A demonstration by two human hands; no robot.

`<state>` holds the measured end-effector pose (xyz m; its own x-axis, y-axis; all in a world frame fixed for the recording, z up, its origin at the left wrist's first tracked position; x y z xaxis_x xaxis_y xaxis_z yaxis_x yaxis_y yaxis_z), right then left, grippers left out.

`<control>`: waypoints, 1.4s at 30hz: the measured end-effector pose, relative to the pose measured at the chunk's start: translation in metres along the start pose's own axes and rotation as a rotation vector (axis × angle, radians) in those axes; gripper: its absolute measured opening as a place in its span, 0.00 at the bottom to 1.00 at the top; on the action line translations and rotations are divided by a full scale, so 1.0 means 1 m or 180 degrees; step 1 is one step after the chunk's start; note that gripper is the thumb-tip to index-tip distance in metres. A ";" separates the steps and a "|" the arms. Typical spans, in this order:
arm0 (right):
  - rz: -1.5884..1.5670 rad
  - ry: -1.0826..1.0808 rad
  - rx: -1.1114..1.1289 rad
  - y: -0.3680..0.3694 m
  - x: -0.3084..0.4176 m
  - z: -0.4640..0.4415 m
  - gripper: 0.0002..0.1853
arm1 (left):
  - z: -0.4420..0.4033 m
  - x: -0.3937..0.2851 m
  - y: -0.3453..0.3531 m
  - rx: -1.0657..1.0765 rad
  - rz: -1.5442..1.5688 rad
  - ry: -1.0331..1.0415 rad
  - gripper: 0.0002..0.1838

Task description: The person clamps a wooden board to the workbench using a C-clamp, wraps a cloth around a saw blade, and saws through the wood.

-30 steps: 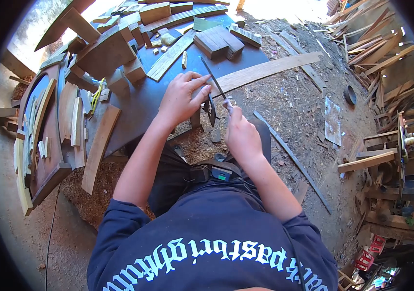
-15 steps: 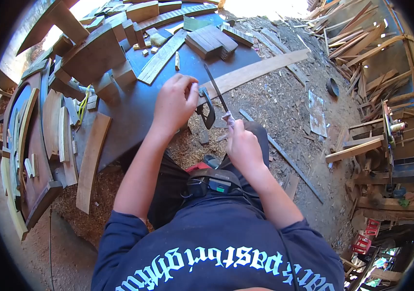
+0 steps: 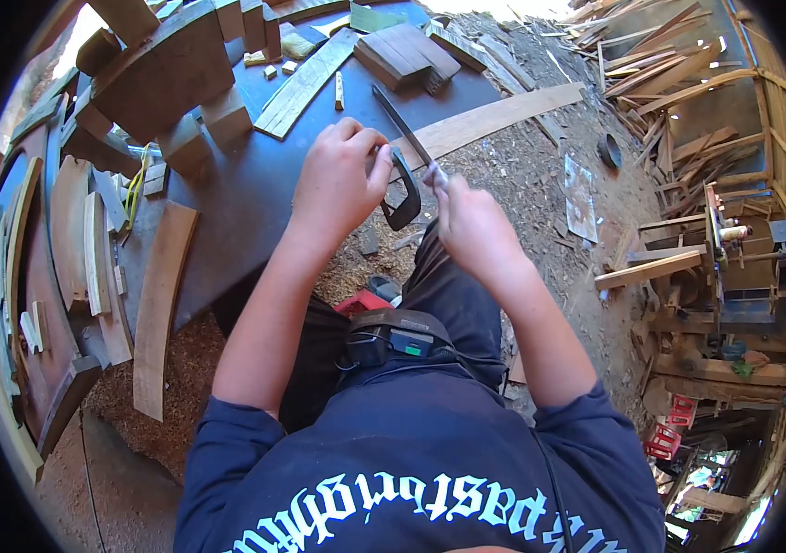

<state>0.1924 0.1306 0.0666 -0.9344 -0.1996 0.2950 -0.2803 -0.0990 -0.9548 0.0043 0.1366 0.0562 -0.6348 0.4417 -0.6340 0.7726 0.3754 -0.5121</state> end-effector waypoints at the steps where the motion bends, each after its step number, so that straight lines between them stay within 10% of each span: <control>1: -0.0094 -0.0010 -0.0030 -0.004 -0.002 0.013 0.12 | 0.000 0.003 0.001 0.0069 0.0097 -0.0108 0.07; 24: 0.0772 0.0083 0.0077 -0.012 -0.003 0.014 0.17 | -0.002 0.008 -0.003 0.0077 0.0336 -0.0699 0.12; 30: 0.1008 -0.0155 0.0011 -0.012 0.010 0.005 0.18 | -0.043 -0.005 0.013 0.0496 -0.1442 0.1213 0.11; 42: 0.0843 -0.0364 -0.0044 -0.011 -0.003 0.017 0.14 | -0.064 0.007 0.024 0.1464 -0.1121 0.1711 0.13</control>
<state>0.2021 0.1154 0.0766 -0.9449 -0.3254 0.0366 -0.0334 -0.0154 -0.9993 0.0176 0.2008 0.0767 -0.6710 0.7368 -0.0830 0.3778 0.2434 -0.8933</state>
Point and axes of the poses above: each hand's wrist, its own z-axis away from the middle knuckle, its own y-axis out of the palm, x = y × z, the point moved 6 cm from there along -z, towards the middle knuckle, and after that the axes turned 6 degrees about y, right-handed, at the moved point
